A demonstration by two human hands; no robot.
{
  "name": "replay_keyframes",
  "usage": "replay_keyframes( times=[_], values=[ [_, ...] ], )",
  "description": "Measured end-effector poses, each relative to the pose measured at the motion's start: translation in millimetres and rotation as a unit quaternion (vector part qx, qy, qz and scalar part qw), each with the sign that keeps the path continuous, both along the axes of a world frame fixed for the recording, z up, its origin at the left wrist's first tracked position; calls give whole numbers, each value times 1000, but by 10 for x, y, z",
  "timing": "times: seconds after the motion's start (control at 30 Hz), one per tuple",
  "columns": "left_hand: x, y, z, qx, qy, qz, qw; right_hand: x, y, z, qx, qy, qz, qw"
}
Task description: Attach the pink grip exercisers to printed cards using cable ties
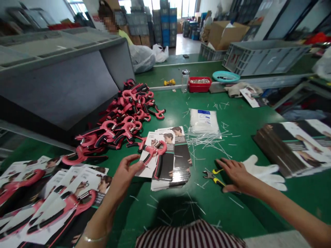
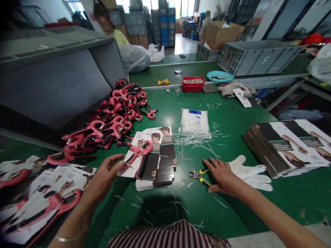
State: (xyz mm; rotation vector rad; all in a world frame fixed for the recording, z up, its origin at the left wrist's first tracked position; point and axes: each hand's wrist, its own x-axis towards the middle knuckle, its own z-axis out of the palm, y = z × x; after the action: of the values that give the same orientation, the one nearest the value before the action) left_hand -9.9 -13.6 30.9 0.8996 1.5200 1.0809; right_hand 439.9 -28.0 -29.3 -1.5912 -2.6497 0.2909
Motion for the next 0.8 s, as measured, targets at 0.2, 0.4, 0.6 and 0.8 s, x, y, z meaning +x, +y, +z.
replay_keyframes(
  times=[0.2,0.4,0.6,0.8],
  values=[
    [238,162,174,-59,-238,-105,964,53,44,43,-119,66,-13,991],
    [479,101,93,-6,-183,-123,975,-436,196,480,-357,336,-104,865],
    [627,128,-97,26,-139,-95,985,-1120,386,657,-103,207,51,972],
    [622,107,-184,38,-135,-96,985,-1183,470,632,-49,75,82,993]
  ],
)
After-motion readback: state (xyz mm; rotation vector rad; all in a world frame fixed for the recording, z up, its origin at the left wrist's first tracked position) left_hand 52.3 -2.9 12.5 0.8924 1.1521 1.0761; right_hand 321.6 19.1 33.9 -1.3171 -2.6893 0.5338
